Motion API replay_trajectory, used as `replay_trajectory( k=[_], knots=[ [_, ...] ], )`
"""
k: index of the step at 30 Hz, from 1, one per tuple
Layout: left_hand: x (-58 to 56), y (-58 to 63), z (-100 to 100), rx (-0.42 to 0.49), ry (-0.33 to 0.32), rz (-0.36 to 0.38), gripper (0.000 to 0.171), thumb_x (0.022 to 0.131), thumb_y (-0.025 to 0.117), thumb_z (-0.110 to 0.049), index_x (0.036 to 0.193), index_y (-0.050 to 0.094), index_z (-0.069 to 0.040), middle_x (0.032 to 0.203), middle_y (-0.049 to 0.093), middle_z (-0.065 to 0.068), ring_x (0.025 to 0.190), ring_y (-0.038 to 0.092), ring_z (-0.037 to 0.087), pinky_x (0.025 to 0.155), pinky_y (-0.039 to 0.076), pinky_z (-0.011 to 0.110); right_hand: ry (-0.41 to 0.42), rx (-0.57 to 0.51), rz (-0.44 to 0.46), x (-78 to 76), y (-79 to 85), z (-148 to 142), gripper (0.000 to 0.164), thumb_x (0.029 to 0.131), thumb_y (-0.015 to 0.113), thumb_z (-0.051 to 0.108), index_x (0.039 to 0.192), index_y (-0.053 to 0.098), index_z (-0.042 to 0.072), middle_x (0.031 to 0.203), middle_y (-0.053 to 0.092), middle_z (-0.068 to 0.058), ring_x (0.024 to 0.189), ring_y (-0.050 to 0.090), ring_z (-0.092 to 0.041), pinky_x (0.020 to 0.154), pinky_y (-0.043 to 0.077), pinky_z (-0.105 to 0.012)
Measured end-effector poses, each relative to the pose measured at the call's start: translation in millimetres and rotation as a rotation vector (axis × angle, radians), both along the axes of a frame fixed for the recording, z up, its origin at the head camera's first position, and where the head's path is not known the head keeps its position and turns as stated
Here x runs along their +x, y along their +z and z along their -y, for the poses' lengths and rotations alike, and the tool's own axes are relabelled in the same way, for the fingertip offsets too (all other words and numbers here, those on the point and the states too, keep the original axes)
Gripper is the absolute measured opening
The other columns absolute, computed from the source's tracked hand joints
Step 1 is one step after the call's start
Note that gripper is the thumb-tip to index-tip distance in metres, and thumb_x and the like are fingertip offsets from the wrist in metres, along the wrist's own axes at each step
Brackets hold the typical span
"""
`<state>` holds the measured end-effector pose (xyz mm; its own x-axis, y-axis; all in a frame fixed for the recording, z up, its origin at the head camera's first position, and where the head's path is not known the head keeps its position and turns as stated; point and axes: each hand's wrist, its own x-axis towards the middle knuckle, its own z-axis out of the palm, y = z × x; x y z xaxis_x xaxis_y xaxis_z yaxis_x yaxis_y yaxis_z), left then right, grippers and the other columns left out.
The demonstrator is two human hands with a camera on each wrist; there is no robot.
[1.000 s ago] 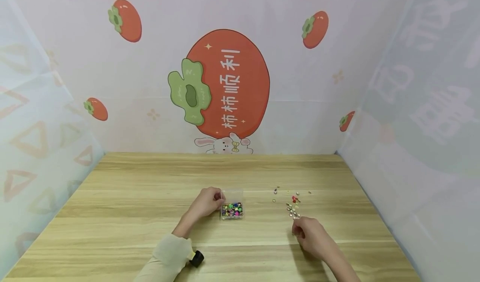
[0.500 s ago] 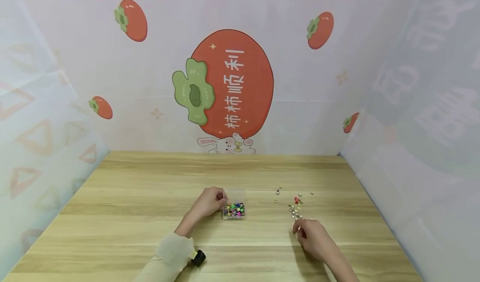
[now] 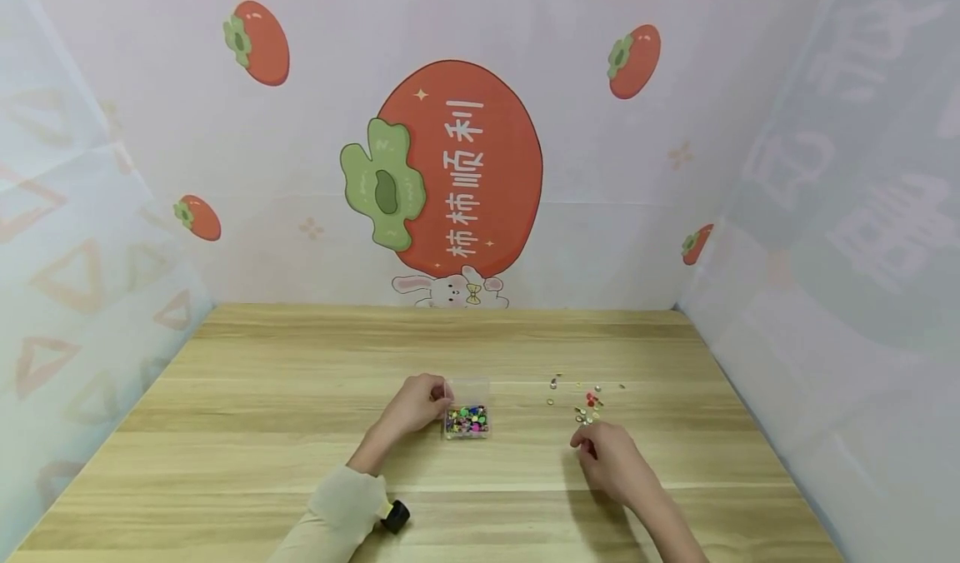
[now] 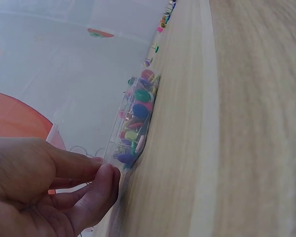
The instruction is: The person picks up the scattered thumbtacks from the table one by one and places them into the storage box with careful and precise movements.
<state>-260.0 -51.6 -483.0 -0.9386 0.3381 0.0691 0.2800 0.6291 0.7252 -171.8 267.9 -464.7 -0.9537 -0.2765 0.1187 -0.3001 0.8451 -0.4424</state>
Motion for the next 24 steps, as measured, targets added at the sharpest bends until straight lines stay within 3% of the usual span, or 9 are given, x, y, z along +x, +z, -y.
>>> replay_trajectory(
  k=[9,16,24],
  knots=[
    [1.4,-0.2,0,0.008,-0.003,0.014,0.011,0.093,0.063,-0.004,0.083,0.067,-0.005,0.071,0.061,0.001,0.061,0.052,0.010,0.054,0.042,0.022,0.052,-0.092,-0.093,-11.9,-3.0,13,0.022,0.078,0.064,-0.011,0.089,0.069,0.008,0.081,0.060,0.003,0.072,0.053,0.001,0.063,0.050,-0.019],
    [1.0,1.0,-1,0.002,-0.005,0.003,0.011,0.094,0.063,-0.004,0.083,0.067,-0.005,0.071,0.060,0.002,0.061,0.051,0.010,0.054,0.041,0.022,0.018,-0.122,-0.147,-20.5,-4.8,28,0.019,0.079,0.067,-0.010,0.089,0.069,0.006,0.094,0.063,-0.001,0.077,0.056,-0.003,0.068,0.052,-0.020],
    [-0.2,-0.3,-1,0.009,-0.008,0.003,0.010,0.093,0.064,-0.003,0.083,0.067,-0.004,0.071,0.061,0.002,0.061,0.050,0.010,0.055,0.041,0.021,0.042,-0.143,-0.119,-31.6,-2.6,45,0.012,0.082,0.073,-0.006,0.083,0.069,0.006,0.094,0.061,-0.003,0.078,0.057,-0.007,0.068,0.052,-0.020]
  ],
)
